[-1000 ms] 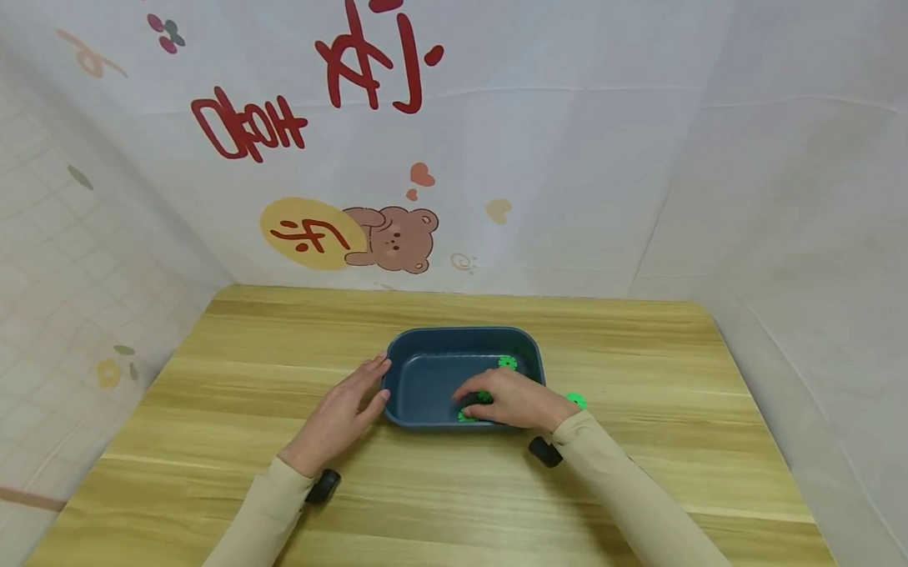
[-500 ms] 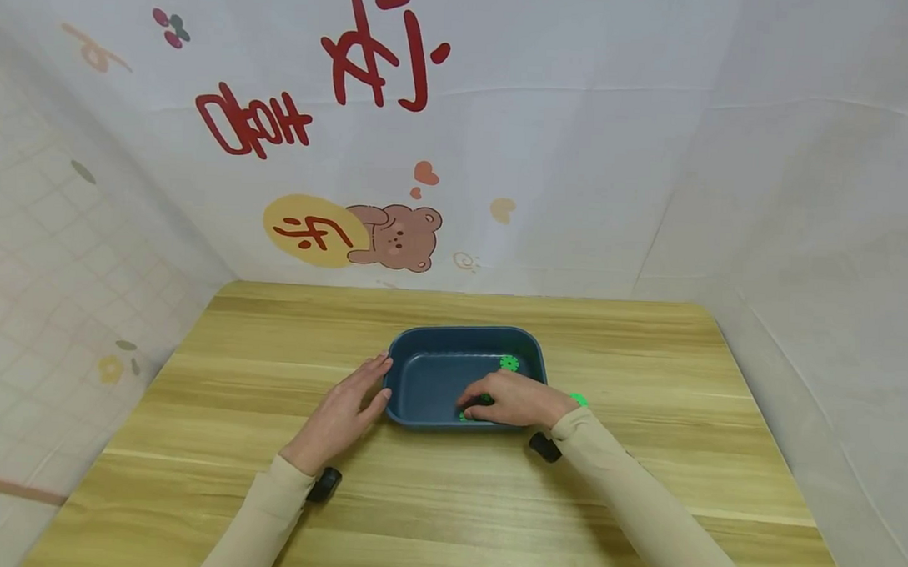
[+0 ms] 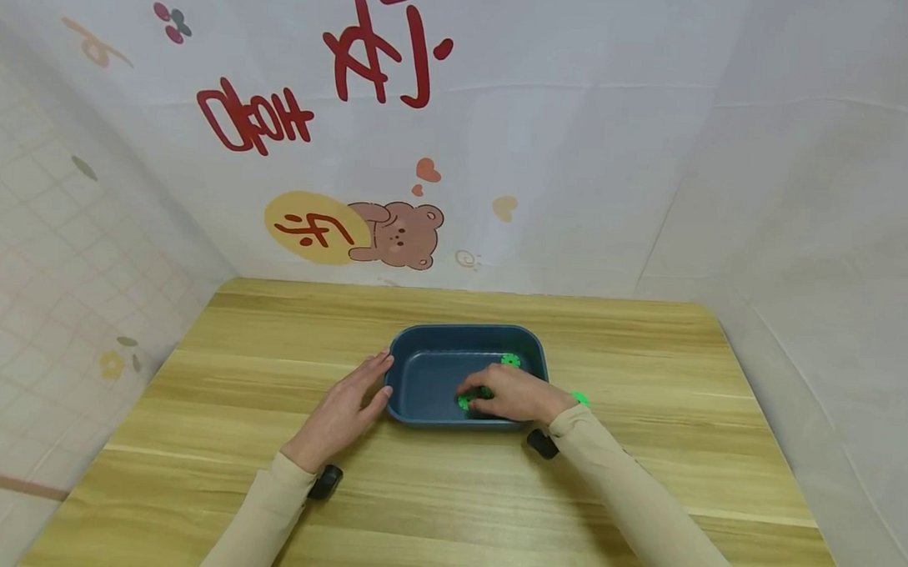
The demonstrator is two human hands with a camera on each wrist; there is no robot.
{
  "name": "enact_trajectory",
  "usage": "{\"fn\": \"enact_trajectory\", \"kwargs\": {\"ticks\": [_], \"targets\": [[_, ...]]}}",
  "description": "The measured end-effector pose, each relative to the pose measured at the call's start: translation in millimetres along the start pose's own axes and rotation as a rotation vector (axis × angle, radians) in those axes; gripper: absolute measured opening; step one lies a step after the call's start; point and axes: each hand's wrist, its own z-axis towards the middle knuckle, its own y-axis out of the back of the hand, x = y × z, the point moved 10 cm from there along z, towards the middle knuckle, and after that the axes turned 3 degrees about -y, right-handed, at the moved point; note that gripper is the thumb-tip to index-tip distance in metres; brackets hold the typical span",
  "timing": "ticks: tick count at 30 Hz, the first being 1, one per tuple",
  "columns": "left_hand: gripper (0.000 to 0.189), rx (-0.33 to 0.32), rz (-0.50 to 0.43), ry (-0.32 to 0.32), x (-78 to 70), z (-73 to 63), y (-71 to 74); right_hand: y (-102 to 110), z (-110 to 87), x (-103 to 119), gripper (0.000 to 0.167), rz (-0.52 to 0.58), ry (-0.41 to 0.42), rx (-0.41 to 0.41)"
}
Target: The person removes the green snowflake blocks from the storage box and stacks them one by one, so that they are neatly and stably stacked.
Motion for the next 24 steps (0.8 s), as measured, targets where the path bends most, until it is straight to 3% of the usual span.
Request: {"fn": "enact_trajectory", "kwargs": {"ticks": [10, 24], "targets": [[0.053, -0.005, 0.005, 0.001, 0.0, 0.9, 0.3, 9.4, 3.8, -4.2, 0.027, -0.04, -0.027, -0.085], [0.053, -0.002, 0.003, 0.008, 0.6, 0.4, -0.6, 2.5, 9.3, -2.0, 0.035, -0.144, -0.004, -0.071]]}}
